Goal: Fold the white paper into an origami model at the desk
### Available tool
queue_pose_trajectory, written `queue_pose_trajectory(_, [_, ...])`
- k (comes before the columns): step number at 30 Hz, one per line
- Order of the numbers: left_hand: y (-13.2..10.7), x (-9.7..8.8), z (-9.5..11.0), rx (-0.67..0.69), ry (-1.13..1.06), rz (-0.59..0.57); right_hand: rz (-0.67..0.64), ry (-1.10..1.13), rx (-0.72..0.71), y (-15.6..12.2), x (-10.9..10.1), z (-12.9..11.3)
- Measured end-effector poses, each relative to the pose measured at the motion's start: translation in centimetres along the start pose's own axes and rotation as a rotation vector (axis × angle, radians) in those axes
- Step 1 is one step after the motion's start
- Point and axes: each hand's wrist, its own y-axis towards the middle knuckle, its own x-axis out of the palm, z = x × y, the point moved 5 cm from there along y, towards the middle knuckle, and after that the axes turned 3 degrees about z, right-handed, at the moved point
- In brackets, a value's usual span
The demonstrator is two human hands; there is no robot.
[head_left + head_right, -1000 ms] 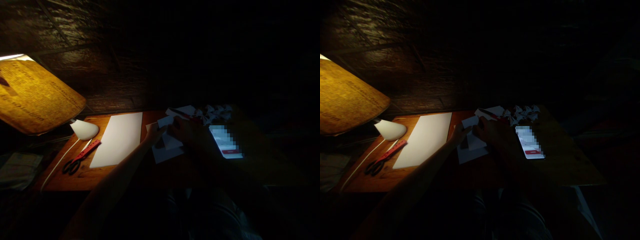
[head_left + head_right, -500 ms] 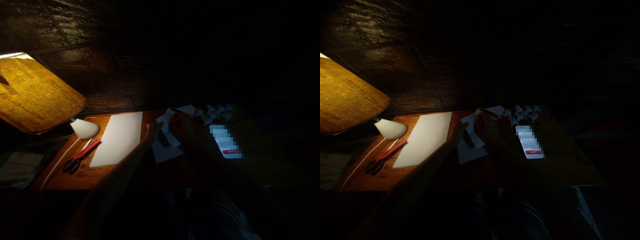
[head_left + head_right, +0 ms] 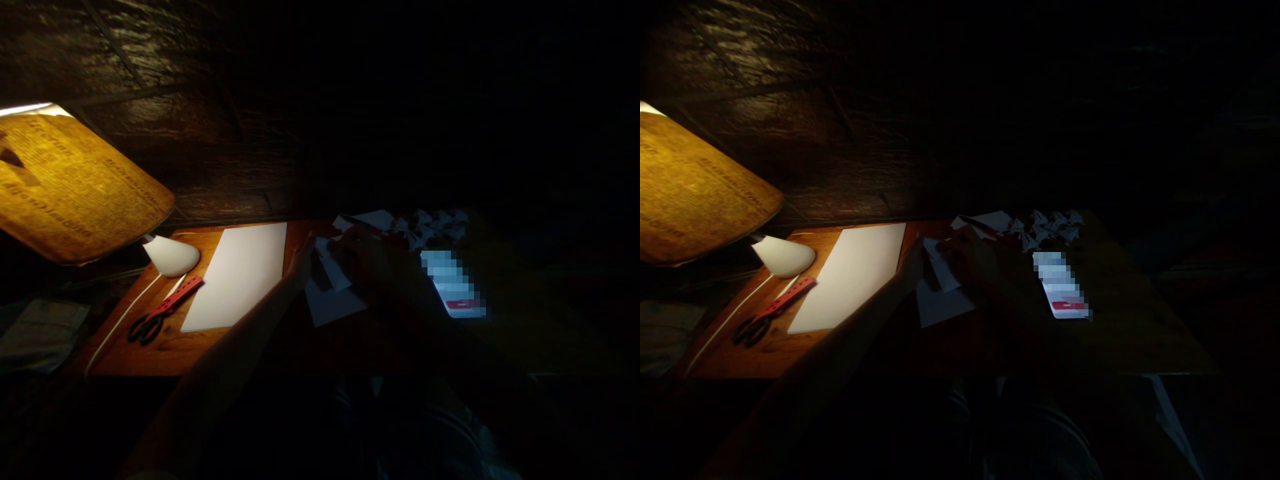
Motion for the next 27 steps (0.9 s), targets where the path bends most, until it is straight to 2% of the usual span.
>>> queue_pose_trajectory(4, [-0.5,0.3,0.7,0.018,0.03,-0.054,-0.004,0.064,-0.023,0.0,0.3,0.5])
queue_pose_trajectory(9, [-1.0,0.6,1.7,0.045,0.014,-0.067,0.072,0.114,-0.042,0.2,-0.3,0.1])
queue_pose_trajectory(20, [-0.6,0.2,0.9,-0.028,0.065,-0.056,0.117,0.091,-0.017,0.6,-0.8,-0.5])
queue_pose_trajectory(24, [-0.5,0.1,0.8,-0.027,0.099,-0.038,0.12,0.122,0.071,0.7,-1.3,-0.6])
queue_pose_trajectory(27, [-0.4,0.0,0.8,-0.005,0.116,-0.039,0.074,0.15,0.173,0.7,-1.6,-0.7])
